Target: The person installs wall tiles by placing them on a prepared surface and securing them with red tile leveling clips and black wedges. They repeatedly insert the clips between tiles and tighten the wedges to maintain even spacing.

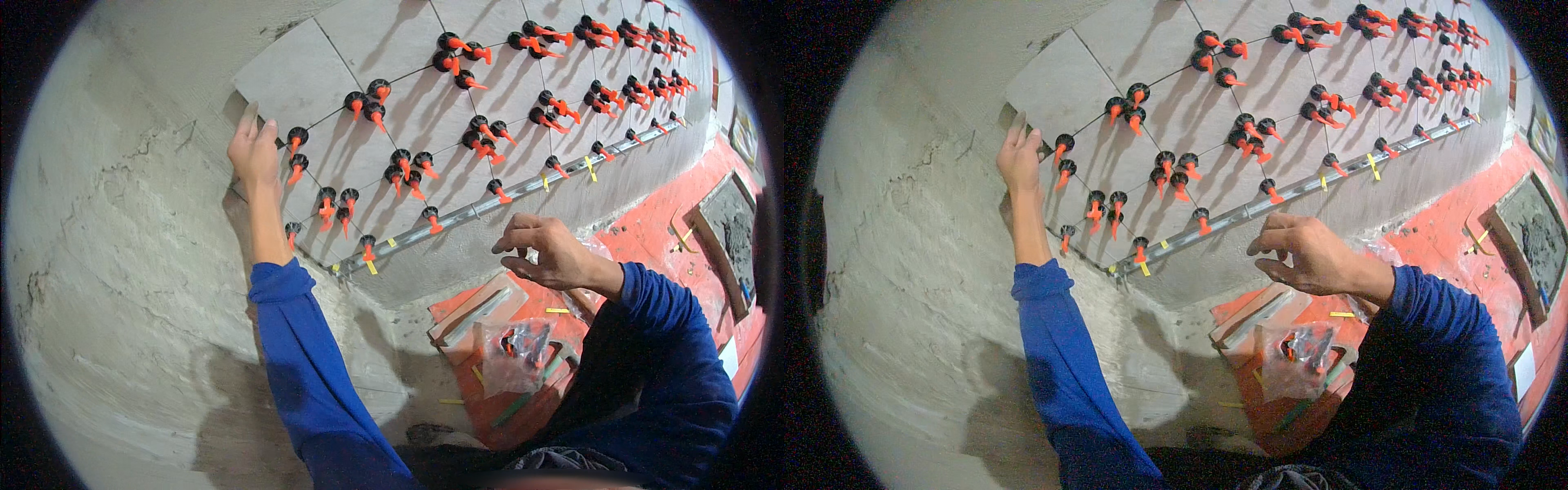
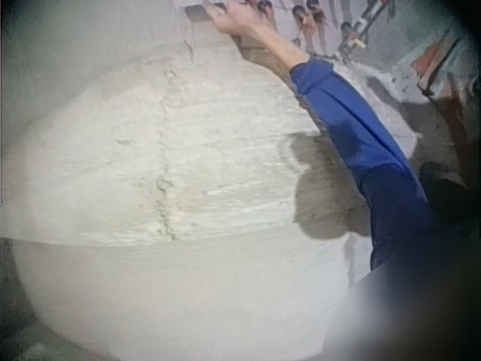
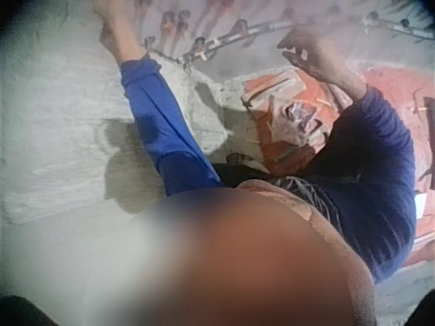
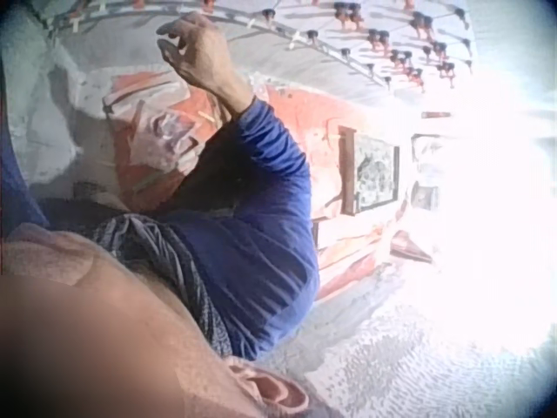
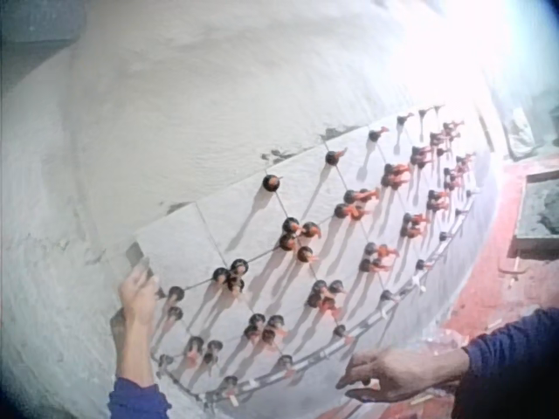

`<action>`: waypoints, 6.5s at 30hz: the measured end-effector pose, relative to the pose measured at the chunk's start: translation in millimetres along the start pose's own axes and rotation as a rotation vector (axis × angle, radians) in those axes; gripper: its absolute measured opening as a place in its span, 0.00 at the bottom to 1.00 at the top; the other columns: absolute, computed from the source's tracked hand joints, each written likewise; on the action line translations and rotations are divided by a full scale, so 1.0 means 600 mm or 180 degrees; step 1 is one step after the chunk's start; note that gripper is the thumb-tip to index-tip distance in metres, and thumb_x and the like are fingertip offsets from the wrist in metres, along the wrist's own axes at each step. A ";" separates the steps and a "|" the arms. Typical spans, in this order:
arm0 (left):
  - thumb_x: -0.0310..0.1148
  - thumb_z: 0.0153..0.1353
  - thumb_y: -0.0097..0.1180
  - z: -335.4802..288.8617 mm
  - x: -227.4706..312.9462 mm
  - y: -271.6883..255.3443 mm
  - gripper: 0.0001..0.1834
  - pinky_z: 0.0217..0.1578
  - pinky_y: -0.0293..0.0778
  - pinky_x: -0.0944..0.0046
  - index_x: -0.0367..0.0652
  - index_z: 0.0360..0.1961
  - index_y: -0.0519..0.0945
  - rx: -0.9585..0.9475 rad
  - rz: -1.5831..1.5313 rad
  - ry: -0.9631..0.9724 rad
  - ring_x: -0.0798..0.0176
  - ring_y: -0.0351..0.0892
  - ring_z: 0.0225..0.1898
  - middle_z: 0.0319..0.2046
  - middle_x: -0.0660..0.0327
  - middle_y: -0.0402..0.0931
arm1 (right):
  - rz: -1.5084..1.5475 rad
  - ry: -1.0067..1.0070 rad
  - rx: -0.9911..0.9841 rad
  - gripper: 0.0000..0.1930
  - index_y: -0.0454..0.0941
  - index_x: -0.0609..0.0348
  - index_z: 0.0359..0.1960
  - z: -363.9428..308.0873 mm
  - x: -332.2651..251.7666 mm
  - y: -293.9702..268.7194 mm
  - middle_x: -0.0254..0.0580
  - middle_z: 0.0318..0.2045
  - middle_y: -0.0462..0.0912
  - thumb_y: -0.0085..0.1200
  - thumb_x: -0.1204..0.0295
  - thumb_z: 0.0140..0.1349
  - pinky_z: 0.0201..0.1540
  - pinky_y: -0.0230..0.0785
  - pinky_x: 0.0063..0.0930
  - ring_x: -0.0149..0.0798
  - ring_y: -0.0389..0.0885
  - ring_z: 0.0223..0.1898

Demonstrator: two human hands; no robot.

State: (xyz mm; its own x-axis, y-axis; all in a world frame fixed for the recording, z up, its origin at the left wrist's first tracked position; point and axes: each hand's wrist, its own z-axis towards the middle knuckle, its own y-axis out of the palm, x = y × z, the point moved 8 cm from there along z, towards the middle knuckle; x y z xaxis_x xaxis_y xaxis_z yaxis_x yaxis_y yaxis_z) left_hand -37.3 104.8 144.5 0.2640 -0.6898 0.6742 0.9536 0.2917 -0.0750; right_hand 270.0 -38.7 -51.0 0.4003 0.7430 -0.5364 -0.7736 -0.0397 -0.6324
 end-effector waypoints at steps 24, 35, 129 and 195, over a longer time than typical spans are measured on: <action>0.31 0.46 0.70 -0.059 -0.071 -0.025 0.17 0.38 0.76 0.61 0.41 0.40 0.86 0.0719 0.1633 0.0741 0.58 0.83 0.32 0.32 0.55 0.84 | -0.1870 -0.1643 0.0675 0.14 0.78 0.58 0.43 0.232 -0.158 0.001 0.46 0.32 0.77 0.60 0.66 0.57 0.36 0.71 0.43 0.50 0.79 0.35; 0.33 0.51 0.58 -0.069 -0.096 -0.011 0.07 0.40 0.69 0.56 0.47 0.29 0.86 0.1590 0.1626 0.1531 0.53 0.78 0.35 0.31 0.62 0.80 | -0.2087 -0.0444 0.1020 0.23 0.81 0.61 0.34 0.479 -0.114 0.069 0.53 0.31 0.83 0.60 0.49 0.56 0.37 0.75 0.46 0.56 0.83 0.36; 0.50 0.42 0.73 0.028 0.060 0.186 0.24 0.27 0.68 0.48 0.40 0.19 0.78 -0.0272 0.3799 0.0924 0.47 0.78 0.25 0.19 0.55 0.77 | 0.0170 -0.0636 -0.1243 0.11 0.77 0.56 0.38 -0.081 -0.008 0.040 0.43 0.34 0.77 0.57 0.67 0.54 0.37 0.75 0.45 0.52 0.81 0.35; 0.46 0.50 0.68 0.063 0.141 0.117 0.16 0.37 0.75 0.51 0.46 0.33 0.85 -0.0184 0.3548 0.0701 0.47 0.83 0.38 0.30 0.53 0.84 | 0.0088 -0.0522 -0.1682 0.17 0.78 0.58 0.47 -0.085 -0.012 0.062 0.48 0.37 0.81 0.59 0.64 0.59 0.40 0.75 0.42 0.52 0.81 0.39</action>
State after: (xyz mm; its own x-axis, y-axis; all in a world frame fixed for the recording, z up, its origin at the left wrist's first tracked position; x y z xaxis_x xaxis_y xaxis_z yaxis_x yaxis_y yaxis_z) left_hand 46.5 91.9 224.0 0.9834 -0.1683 0.0675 0.1754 0.7884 -0.5896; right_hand 263.1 -79.6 -99.0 0.2691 0.8295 -0.4894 -0.4141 -0.3591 -0.8364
